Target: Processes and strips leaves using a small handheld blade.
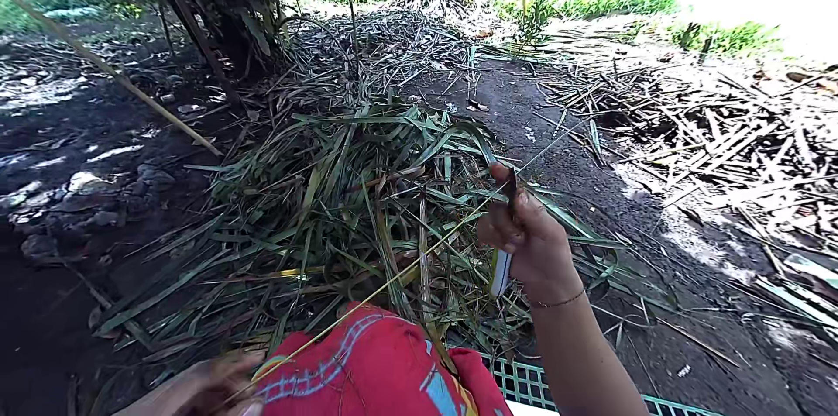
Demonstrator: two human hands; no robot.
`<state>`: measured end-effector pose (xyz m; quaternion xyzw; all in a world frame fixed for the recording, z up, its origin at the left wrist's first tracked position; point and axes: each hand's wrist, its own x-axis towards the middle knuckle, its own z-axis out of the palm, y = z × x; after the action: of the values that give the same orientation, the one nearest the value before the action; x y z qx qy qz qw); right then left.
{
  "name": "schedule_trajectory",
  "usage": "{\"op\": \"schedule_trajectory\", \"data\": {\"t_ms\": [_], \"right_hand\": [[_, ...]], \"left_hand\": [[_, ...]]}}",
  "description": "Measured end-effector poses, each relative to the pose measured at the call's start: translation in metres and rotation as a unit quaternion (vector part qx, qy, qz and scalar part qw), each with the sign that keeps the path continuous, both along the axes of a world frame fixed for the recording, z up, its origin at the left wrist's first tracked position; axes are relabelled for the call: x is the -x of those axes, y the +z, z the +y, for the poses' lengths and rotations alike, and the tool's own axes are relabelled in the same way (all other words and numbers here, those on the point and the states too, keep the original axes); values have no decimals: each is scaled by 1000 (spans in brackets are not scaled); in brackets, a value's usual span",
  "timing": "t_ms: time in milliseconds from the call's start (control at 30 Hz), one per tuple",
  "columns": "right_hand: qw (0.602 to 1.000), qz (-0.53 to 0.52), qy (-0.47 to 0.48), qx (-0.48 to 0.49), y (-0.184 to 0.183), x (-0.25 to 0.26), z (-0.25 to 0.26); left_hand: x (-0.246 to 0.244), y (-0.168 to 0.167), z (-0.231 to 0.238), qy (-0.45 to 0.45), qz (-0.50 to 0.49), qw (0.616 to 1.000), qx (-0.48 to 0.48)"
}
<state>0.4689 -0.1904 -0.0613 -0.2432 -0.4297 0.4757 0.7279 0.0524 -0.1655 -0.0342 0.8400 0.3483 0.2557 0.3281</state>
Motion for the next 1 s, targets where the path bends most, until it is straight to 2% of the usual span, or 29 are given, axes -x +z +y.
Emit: {"op": "schedule_trajectory", "data": {"t_ms": [100,233,333,467,633,767,833,967,1000], "right_hand": [[998,-29,61,-10,-1,44,-6],[993,-28,116,-14,-7,88,-11],[991,-15,128,-22,-10,91,-12],[992,-8,124,-38,-15,73,-10],[999,-31,-25,-24,-11,9,-7],[982,-67,-176,-2,-12,-53,-21],[971,-30,-236,7,-22,-87,-30],[923,157,-347,61,-57,-150,-43],[903,133,-392,117,-71,-155,-43]], "left_hand": [[-58,18,-4,9,-40,996,-75],[-113,21,-1,42,-91,968,-228],[-114,23,-1,42,-75,957,-276],[-97,20,-6,42,-51,961,-269],[-51,12,-1,74,-11,970,-230],[1,-5,11,127,14,968,-218],[27,-18,18,177,23,959,-220],[71,-42,32,297,47,927,-226],[77,-46,33,317,44,920,-225]]}}
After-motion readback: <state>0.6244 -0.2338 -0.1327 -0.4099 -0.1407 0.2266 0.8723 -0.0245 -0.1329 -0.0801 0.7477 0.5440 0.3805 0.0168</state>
